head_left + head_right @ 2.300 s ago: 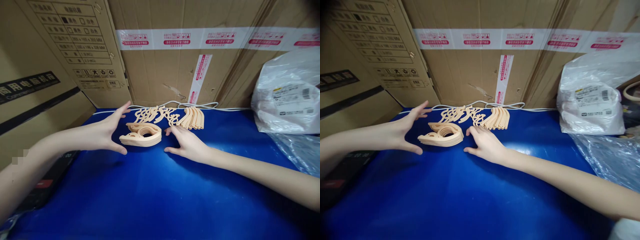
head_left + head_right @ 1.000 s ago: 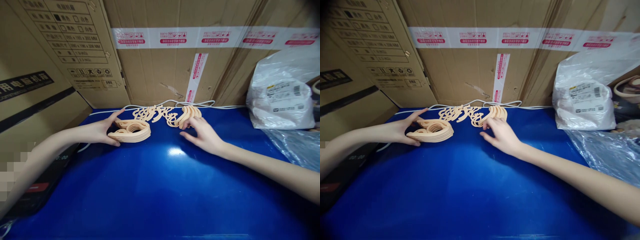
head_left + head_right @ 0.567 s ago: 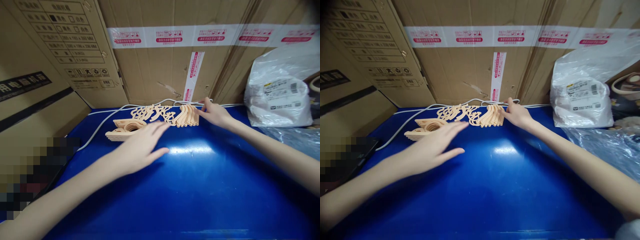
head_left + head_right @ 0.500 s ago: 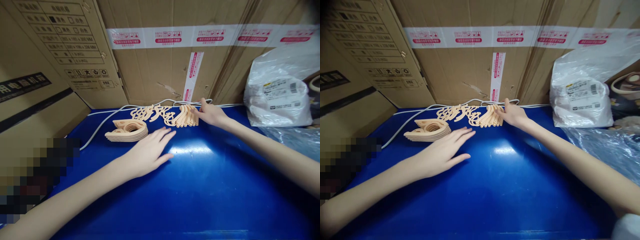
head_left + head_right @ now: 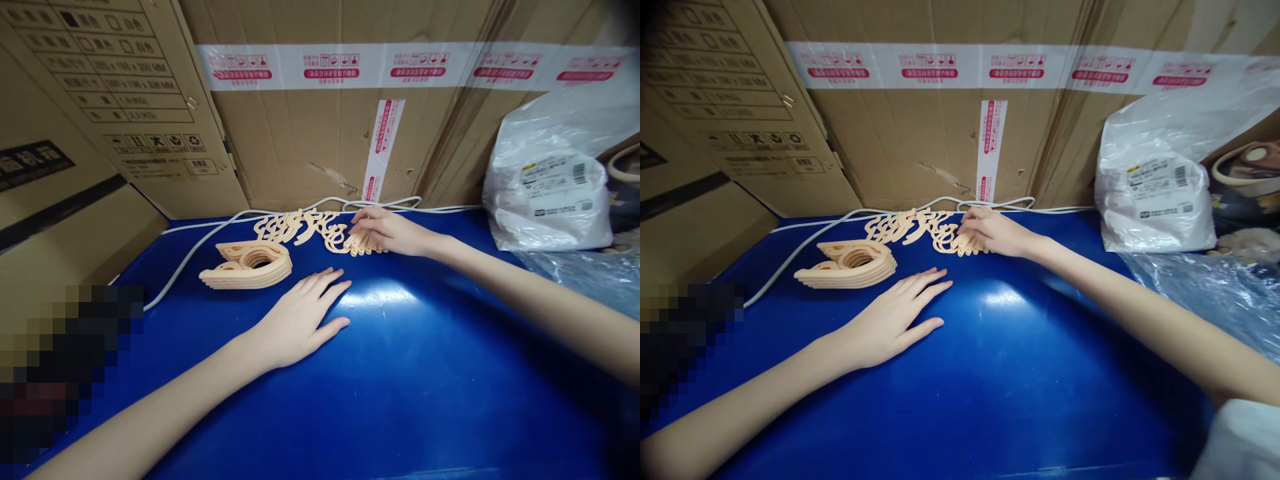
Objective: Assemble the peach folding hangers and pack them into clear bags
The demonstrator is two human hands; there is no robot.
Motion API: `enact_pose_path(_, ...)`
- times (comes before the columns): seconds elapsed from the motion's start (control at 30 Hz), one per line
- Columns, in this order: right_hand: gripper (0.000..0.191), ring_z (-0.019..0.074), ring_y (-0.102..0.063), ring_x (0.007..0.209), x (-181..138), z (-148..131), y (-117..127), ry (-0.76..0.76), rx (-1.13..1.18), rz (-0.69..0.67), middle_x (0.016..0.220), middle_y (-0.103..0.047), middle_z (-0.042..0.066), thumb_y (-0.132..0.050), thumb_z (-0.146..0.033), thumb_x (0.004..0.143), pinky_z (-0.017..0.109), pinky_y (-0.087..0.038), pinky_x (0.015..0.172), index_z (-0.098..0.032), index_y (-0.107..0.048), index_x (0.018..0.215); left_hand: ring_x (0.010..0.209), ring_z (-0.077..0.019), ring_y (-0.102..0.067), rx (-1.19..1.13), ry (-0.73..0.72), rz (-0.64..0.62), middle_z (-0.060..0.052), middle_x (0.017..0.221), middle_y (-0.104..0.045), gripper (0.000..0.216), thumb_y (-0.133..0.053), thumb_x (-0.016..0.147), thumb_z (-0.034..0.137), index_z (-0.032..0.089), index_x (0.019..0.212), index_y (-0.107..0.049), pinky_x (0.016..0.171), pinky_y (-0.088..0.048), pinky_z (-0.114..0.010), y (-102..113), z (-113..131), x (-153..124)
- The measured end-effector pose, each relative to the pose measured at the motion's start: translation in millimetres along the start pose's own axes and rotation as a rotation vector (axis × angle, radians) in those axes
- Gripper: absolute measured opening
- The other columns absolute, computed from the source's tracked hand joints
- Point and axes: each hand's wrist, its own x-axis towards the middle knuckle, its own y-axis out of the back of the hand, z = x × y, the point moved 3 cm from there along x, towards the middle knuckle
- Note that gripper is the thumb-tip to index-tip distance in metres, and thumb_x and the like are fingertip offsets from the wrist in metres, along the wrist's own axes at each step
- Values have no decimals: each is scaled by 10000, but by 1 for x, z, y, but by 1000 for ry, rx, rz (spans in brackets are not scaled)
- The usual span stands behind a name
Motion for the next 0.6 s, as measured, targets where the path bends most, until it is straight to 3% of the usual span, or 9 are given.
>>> enact_pose_path(0.4,233,225,-590,919,-4,6,-1,-38,71,31,959,-599,85,-391,-109,840,401,-483,862,-188,-594,924,1457,-288,-317,6,9,1,-123,1561,-369,566,-408,1005,496,172,1468,-398,1171,-323,-498,-1,0,0)
enact_pose_path(0.6,222,260,-572,1065,-11,7,7,-170,10,97,1073,-629,112,-416,-176,853,419,-443,944,-188,-603,972,1460,-294,-310,19,3,1,-126,1560,-368,570,-404,1007,490,167,1477,-386,1169,-326,-493,0,1,-1)
